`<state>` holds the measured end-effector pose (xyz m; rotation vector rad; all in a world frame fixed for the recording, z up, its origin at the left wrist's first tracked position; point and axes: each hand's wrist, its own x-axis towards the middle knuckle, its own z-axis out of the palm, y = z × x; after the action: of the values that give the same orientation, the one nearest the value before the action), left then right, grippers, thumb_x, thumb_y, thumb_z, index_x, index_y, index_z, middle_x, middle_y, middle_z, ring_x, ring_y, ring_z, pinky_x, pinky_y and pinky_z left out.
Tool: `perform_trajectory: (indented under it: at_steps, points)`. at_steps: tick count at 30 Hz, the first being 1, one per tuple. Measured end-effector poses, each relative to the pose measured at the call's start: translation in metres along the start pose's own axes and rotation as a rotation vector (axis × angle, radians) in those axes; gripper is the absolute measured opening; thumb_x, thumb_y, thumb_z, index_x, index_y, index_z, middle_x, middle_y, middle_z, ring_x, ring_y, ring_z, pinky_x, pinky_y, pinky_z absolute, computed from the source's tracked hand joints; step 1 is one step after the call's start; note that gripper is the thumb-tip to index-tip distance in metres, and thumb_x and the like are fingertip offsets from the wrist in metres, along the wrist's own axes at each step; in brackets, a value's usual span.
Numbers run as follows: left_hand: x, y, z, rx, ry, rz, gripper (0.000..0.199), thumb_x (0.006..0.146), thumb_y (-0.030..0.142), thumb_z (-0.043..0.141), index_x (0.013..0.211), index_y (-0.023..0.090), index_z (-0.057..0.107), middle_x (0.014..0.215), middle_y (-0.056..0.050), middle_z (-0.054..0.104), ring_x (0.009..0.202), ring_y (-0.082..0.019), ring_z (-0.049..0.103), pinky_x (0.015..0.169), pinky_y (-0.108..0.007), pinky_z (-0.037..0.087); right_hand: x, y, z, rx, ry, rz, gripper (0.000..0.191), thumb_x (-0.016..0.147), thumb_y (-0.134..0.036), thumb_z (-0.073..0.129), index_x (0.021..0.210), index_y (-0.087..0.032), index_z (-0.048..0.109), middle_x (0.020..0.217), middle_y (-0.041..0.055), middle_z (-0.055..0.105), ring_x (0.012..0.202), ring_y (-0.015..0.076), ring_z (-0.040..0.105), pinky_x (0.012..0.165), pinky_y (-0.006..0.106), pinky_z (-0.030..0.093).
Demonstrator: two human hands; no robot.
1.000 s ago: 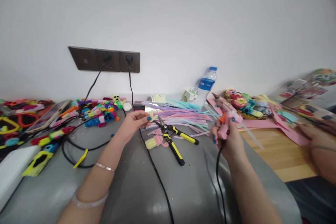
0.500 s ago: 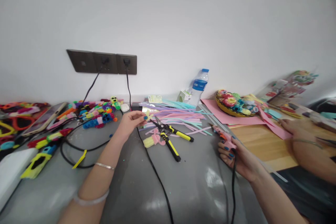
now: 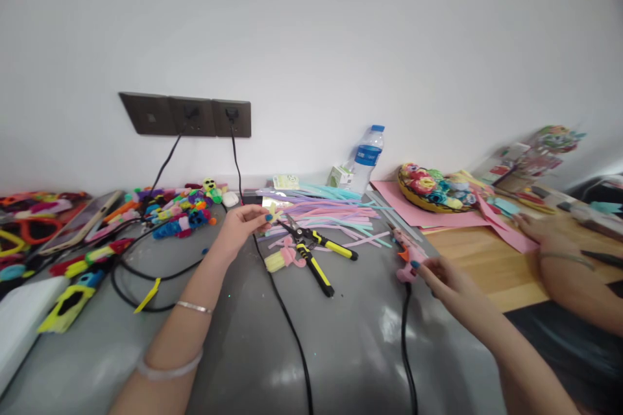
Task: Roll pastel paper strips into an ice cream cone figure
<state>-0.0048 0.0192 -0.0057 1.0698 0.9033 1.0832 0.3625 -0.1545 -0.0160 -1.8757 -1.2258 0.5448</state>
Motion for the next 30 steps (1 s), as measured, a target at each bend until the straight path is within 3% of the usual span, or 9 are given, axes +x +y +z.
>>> perform_trajectory:
  at_steps: [2,4,6,8,11,15,24,27,30]
  points:
    - [0.000,-0.001,0.001,0.006,-0.006,-0.006,0.044,0.044,0.040,0.092,0.073,0.015,0.072,0.064,-0.002,0.070,0.057,-0.014,0.065,0.063,-0.027,0.055,-0.004,-0.025,0.027,-0.073,-0.018,-0.181,0.033,0.081,-0.054,0.058,0.087,-0.021,0.059,0.077,0.0087,0.067,0.066,0.0236,0.064,0.061,0.038,0.053]
    - [0.000,-0.002,0.003,0.004,-0.013,-0.018,0.044,0.043,0.040,0.093,0.072,0.015,0.072,0.064,-0.001,0.070,0.057,-0.014,0.065,0.063,-0.027,0.055,-0.010,-0.050,0.061,-0.155,-0.087,-0.367,0.031,0.086,-0.045,0.054,0.106,-0.021,0.059,0.104,0.0126,0.068,0.094,0.0282,0.065,0.082,0.044,0.053]
    - [0.000,-0.004,0.004,-0.004,-0.019,-0.026,0.044,0.043,0.040,0.093,0.072,0.015,0.072,0.066,-0.001,0.070,0.058,-0.014,0.065,0.063,-0.028,0.055,-0.016,-0.067,0.095,-0.230,-0.164,-0.527,0.046,0.083,-0.039,0.058,0.124,-0.020,0.051,0.124,0.0159,0.061,0.117,0.0327,0.055,0.098,0.050,0.046]
    - [0.000,-0.005,0.004,-0.005,-0.025,-0.028,0.044,0.043,0.041,0.092,0.072,0.015,0.072,0.067,-0.001,0.070,0.058,-0.014,0.065,0.064,-0.028,0.055,-0.018,-0.074,0.120,-0.350,-0.191,-0.554,0.063,0.078,-0.038,0.066,0.134,-0.016,0.045,0.131,0.0192,0.056,0.123,0.0365,0.050,0.102,0.054,0.042]
    - [0.001,-0.005,0.004,0.004,-0.024,-0.029,0.046,0.042,0.043,0.092,0.072,0.015,0.071,0.066,-0.001,0.069,0.057,-0.013,0.064,0.062,-0.027,0.055,-0.015,-0.071,0.138,-0.469,-0.144,-0.526,0.069,0.074,-0.033,0.068,0.135,-0.014,0.044,0.125,0.0204,0.057,0.119,0.0386,0.051,0.099,0.055,0.042]
    - [0.002,-0.005,0.003,0.017,-0.032,-0.026,0.047,0.043,0.044,0.092,0.074,0.014,0.071,0.068,-0.001,0.070,0.058,-0.013,0.065,0.063,-0.027,0.054,-0.003,-0.067,0.133,-0.454,-0.111,-0.555,0.061,0.070,-0.025,0.065,0.128,-0.017,0.048,0.116,0.0161,0.061,0.112,0.0361,0.055,0.093,0.051,0.046]
    - [0.000,-0.002,0.002,-0.032,-0.040,-0.034,0.047,0.041,0.041,0.093,0.072,0.014,0.070,0.064,0.001,0.068,0.055,-0.012,0.064,0.060,-0.025,0.053,0.004,-0.056,0.080,-0.324,-0.068,-0.600,0.063,0.070,-0.021,0.059,0.131,-0.021,0.042,0.122,0.0129,0.058,0.116,0.0325,0.056,0.096,0.048,0.046]
    - [-0.001,-0.002,0.002,-0.058,-0.052,-0.031,0.044,0.044,0.039,0.093,0.072,0.014,0.070,0.063,0.001,0.068,0.055,-0.011,0.064,0.059,-0.024,0.053,0.007,-0.060,0.078,-0.294,-0.078,-0.647,0.063,0.071,-0.015,0.055,0.132,-0.022,0.040,0.122,0.0126,0.056,0.115,0.0315,0.055,0.096,0.048,0.045]
    - [-0.002,-0.001,0.002,-0.083,-0.065,-0.033,0.042,0.046,0.036,0.093,0.073,0.013,0.070,0.063,0.001,0.067,0.054,-0.011,0.064,0.058,-0.023,0.053,0.016,-0.076,0.089,-0.205,-0.037,-0.707,0.051,0.074,-0.013,0.054,0.124,-0.022,0.045,0.113,0.0116,0.057,0.107,0.0296,0.055,0.092,0.046,0.046]
